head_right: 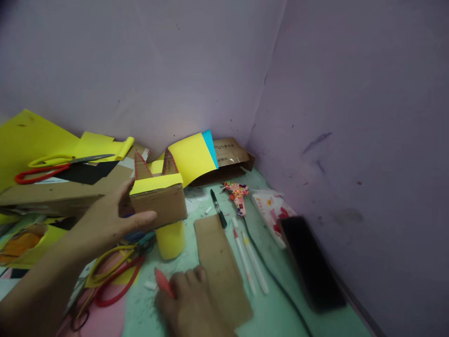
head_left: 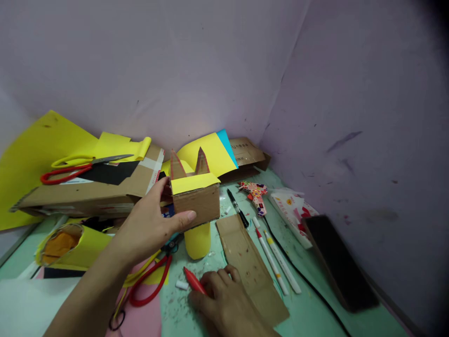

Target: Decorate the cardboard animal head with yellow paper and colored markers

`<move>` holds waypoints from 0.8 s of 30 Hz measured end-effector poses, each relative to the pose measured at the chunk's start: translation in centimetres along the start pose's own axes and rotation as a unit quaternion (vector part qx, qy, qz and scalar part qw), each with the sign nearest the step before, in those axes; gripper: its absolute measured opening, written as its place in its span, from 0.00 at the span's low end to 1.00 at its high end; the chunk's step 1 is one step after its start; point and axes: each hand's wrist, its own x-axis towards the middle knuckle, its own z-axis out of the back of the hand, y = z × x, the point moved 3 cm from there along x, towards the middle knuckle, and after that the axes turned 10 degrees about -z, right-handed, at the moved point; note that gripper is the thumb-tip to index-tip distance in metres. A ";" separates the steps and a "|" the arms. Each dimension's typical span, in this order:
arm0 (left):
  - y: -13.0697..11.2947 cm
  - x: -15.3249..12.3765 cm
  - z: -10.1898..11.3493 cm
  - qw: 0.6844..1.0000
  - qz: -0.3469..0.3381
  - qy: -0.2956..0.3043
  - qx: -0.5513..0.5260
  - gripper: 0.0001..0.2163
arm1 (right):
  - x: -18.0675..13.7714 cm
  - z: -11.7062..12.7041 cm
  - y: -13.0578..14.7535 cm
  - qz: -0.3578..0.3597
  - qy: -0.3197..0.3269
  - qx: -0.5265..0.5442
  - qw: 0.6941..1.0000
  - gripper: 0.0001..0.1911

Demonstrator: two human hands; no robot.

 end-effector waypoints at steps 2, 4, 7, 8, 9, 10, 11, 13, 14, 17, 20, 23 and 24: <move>0.0 0.0 0.0 1.000 0.007 0.003 0.012 0.34 | 0.0 0.1 0.0 0.003 0.000 0.001 1.000 0.10; -0.1 0.0 0.1 1.000 0.011 0.002 0.017 0.33 | 0.1 -0.2 0.0 -0.011 0.002 0.004 1.000 0.08; -0.3 0.0 0.1 1.000 0.017 -0.003 0.006 0.33 | 0.2 -0.9 0.2 -0.042 0.005 0.009 0.999 0.06; -0.4 0.0 0.1 1.000 0.020 -0.003 0.003 0.33 | 0.2 -1.0 0.3 -0.044 0.003 0.011 0.999 0.06; -0.6 0.0 0.0 1.000 0.022 -0.003 0.003 0.33 | 0.3 -0.9 0.4 -0.033 -0.002 0.014 0.999 0.07; -0.8 0.0 0.0 1.000 0.023 -0.001 0.006 0.32 | 0.4 -0.5 0.4 -0.015 -0.009 0.018 1.000 0.08; -1.0 -0.1 0.0 1.000 0.024 -0.002 0.010 0.32 | 0.4 0.1 0.3 0.006 -0.018 0.021 1.000 0.10; -1.4 -0.1 -0.1 0.999 0.028 -0.014 0.025 0.30 | 0.5 2.2 -0.5 0.049 -0.041 0.031 0.997 0.13; -1.6 -0.1 0.0 0.999 0.027 -0.023 0.041 0.29 | 0.6 3.6 -1.3 0.050 -0.051 0.036 0.997 0.13; -1.7 -0.1 0.0 0.996 0.012 -0.035 0.078 0.28 | 0.7 8.3 -5.2 -0.089 -0.062 0.073 0.991 0.10; -1.6 -0.1 -0.1 0.997 0.012 -0.021 0.069 0.30 | 0.4 11.5 -9.6 -0.332 0.000 0.007 0.943 0.11; -1.8 -0.2 -0.1 0.997 0.013 -0.034 0.061 0.30 | -0.1 11.9 -11.7 -0.416 0.085 -0.069 0.903 0.09; -1.9 -0.2 -0.1 0.997 0.012 -0.039 0.059 0.29 | -0.2 11.5 -11.9 -0.421 0.101 -0.081 0.898 0.09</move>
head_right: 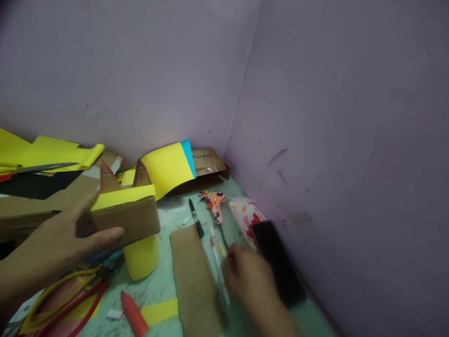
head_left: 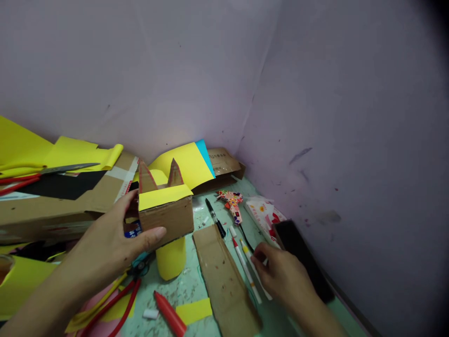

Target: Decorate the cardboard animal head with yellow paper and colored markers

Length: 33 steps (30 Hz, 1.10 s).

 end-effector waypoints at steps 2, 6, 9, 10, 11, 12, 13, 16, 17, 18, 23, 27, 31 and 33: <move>-0.1 -0.1 0.0 1.000 0.002 -0.004 -0.011 0.28 | 0.0 -1.0 -0.1 0.000 0.007 -0.014 1.000 0.07; 0.7 -0.1 -0.2 0.998 0.007 0.001 -0.057 0.32 | 0.0 -2.9 -0.3 0.012 0.007 -0.001 1.000 0.07; 1.8 -0.1 -0.3 0.997 0.018 0.010 -0.077 0.39 | 0.5 -3.4 -0.4 0.018 0.013 0.020 1.000 0.07; 2.1 -0.1 -0.3 0.997 0.019 0.005 -0.072 0.40 | 0.6 -3.4 -0.4 0.017 0.018 0.023 0.999 0.07; 2.2 0.0 -0.3 0.998 0.018 -0.001 -0.067 0.40 | 0.7 -3.4 -0.4 0.014 0.022 0.024 0.999 0.07; 2.2 0.0 -0.3 0.998 0.015 -0.004 -0.066 0.39 | 0.8 -3.3 -0.4 0.011 0.024 0.026 0.999 0.08; 2.1 0.0 -0.2 0.998 0.010 -0.003 -0.069 0.38 | 0.8 -3.3 -0.4 0.009 0.029 0.028 0.999 0.08; 1.6 0.0 -0.2 0.997 0.010 0.022 -0.077 0.35 | 0.9 -3.2 -0.3 0.013 0.042 0.037 0.998 0.08; 1.5 0.0 -0.2 0.996 0.011 0.033 -0.083 0.36 | 0.9 -3.3 -0.3 0.016 0.045 0.038 0.998 0.08; 1.3 0.0 -0.2 0.995 0.011 0.039 -0.090 0.36 | 0.9 -3.4 -0.4 0.018 0.050 0.036 0.998 0.09; 1.3 -0.1 -0.3 0.995 0.000 0.010 -0.099 0.36 | 1.2 -3.5 -0.5 0.033 0.047 0.061 0.997 0.08; 1.6 -0.1 -0.3 0.992 0.004 0.016 -0.121 0.37 | 1.0 -0.9 -0.2 0.058 0.012 0.215 0.975 0.08; 1.8 0.1 -0.2 0.993 0.002 0.047 -0.112 0.39 | 0.6 3.9 1.4 0.077 0.051 0.481 0.872 0.11; 1.8 0.1 -0.2 0.995 0.009 0.054 -0.089 0.39 | 0.6 6.1 3.0 0.104 0.112 0.597 0.787 0.13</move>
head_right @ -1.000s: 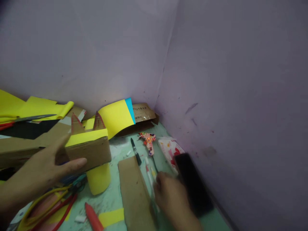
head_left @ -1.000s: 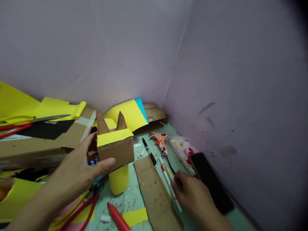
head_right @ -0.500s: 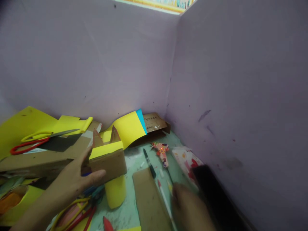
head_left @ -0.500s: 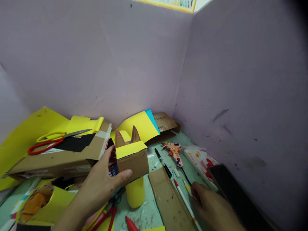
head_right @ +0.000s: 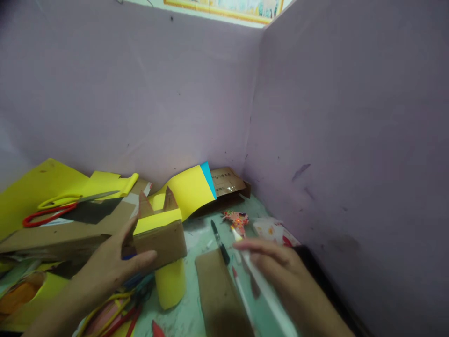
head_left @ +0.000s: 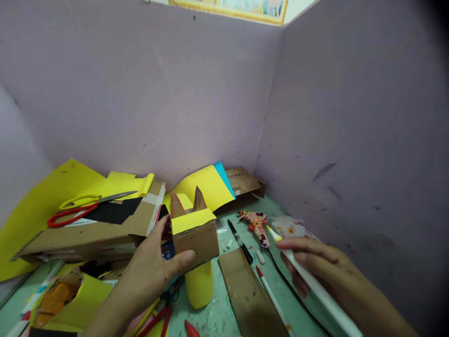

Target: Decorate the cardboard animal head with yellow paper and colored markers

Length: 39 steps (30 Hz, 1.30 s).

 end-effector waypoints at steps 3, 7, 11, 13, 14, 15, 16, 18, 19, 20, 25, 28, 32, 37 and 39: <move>-0.1 -0.1 0.0 1.000 0.004 -0.029 0.002 0.37 | 1.1 -1.9 3.4 0.041 0.050 0.079 0.995 0.17; -0.2 -0.1 -0.1 1.000 -0.004 -0.026 0.008 0.38 | 3.0 -5.4 6.1 0.128 0.124 0.263 0.948 0.14; 0.0 -0.1 0.0 0.999 -0.008 -0.030 0.035 0.39 | 5.2 -7.6 5.5 0.198 -0.015 0.292 0.936 0.07; 0.1 -0.1 -0.1 0.998 -0.014 -0.046 0.043 0.39 | 6.0 -8.2 4.7 0.230 -0.084 0.242 0.939 0.09; 0.2 -0.1 -0.1 0.997 -0.018 -0.054 0.044 0.38 | 6.3 -8.4 4.3 0.239 -0.100 0.211 0.942 0.11; 0.2 -0.1 -0.2 0.997 -0.023 -0.064 0.045 0.37 | 6.6 -8.6 3.9 0.244 -0.107 0.182 0.946 0.12; 0.3 -0.1 -0.2 0.996 -0.028 -0.073 0.044 0.37 | 6.8 -8.8 3.6 0.245 -0.108 0.158 0.950 0.13; 0.6 0.0 -0.3 0.996 -0.041 -0.075 0.038 0.37 | 7.0 -8.9 3.2 0.240 -0.113 0.132 0.955 0.13; 0.7 0.0 -0.4 0.996 -0.048 -0.070 0.035 0.37 | 7.1 -8.9 3.0 0.235 -0.115 0.124 0.957 0.13; 0.8 0.0 -0.4 0.996 -0.054 -0.067 0.031 0.38 | 7.1 -9.0 2.9 0.229 -0.117 0.115 0.960 0.12; 0.9 0.0 -0.1 0.995 -0.045 -0.082 0.029 0.37 | 7.4 -9.8 2.6 0.221 -0.141 0.027 0.965 0.12; 0.6 0.2 -0.2 0.997 -0.043 -0.047 0.036 0.39 | 7.4 -10.0 2.6 0.270 -0.164 -0.026 0.949 0.10; 0.4 0.2 -0.2 0.998 -0.046 -0.038 0.031 0.38 | 7.1 -10.1 3.0 0.343 -0.156 -0.080 0.923 0.05; 0.7 0.0 -0.1 0.998 -0.024 -0.047 0.042 0.37 | 6.4 -10.0 4.1 0.425 -0.168 -0.130 0.880 0.05; 0.6 -0.1 -0.2 0.998 -0.018 -0.039 0.036 0.38 | 6.3 -10.1 4.4 0.447 -0.165 -0.153 0.866 0.06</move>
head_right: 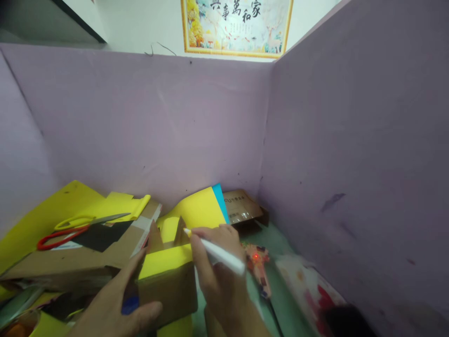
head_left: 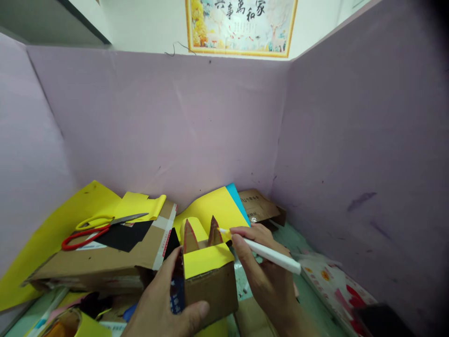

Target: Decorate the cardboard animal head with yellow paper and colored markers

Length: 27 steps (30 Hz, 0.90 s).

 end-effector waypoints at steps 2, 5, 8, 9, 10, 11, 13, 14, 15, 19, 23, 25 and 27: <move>-0.2 0.0 -0.1 1.000 0.003 -0.009 -0.008 0.37 | 0.1 0.0 0.1 0.018 0.004 -0.013 1.000 0.06; -0.4 -0.1 -0.3 0.999 0.005 -0.031 -0.022 0.36 | 0.1 -0.2 0.1 0.035 0.002 -0.032 0.999 0.06; -0.4 0.0 -0.4 0.999 -0.009 -0.040 -0.030 0.36 | 0.1 -0.3 0.1 0.037 0.012 -0.042 0.998 0.06; -0.4 0.0 -0.3 0.999 -0.012 -0.041 -0.030 0.36 | 0.1 -0.3 0.1 0.035 0.013 -0.041 0.998 0.06; -0.3 0.0 -0.3 0.999 -0.014 -0.042 -0.028 0.36 | 0.1 -0.3 0.2 0.032 0.012 -0.038 0.999 0.06; -0.3 0.0 -0.2 0.999 -0.015 -0.039 -0.027 0.36 | 0.1 -0.2 0.2 0.029 0.008 -0.034 0.999 0.06; -0.2 0.0 -0.2 0.999 -0.017 -0.036 -0.025 0.36 | 0.1 -0.1 0.2 0.018 0.002 -0.025 1.000 0.05; -0.3 0.0 -0.2 0.999 -0.021 -0.037 -0.029 0.36 | 0.1 -0.1 0.2 0.016 0.002 -0.023 1.000 0.05; -0.3 0.0 -0.2 0.998 -0.026 -0.039 -0.036 0.35 | 0.1 -0.1 0.2 0.014 0.002 -0.023 1.000 0.05; -0.5 -0.1 -0.2 0.998 -0.024 -0.040 -0.030 0.35 | 0.0 -0.2 0.0 0.021 0.009 -0.025 0.999 0.06; -0.3 0.0 -0.1 1.000 -0.025 -0.014 -0.004 0.36 | 0.0 -0.4 -0.2 0.031 0.009 -0.035 0.999 0.06; -0.2 0.0 -0.1 0.999 -0.026 -0.021 -0.005 0.36 | -0.1 -0.4 -0.2 0.036 0.008 -0.043 0.998 0.06; -0.1 0.0 -0.1 0.999 -0.024 -0.024 -0.007 0.36 | -0.1 -0.4 -0.1 0.035 0.011 -0.046 0.998 0.06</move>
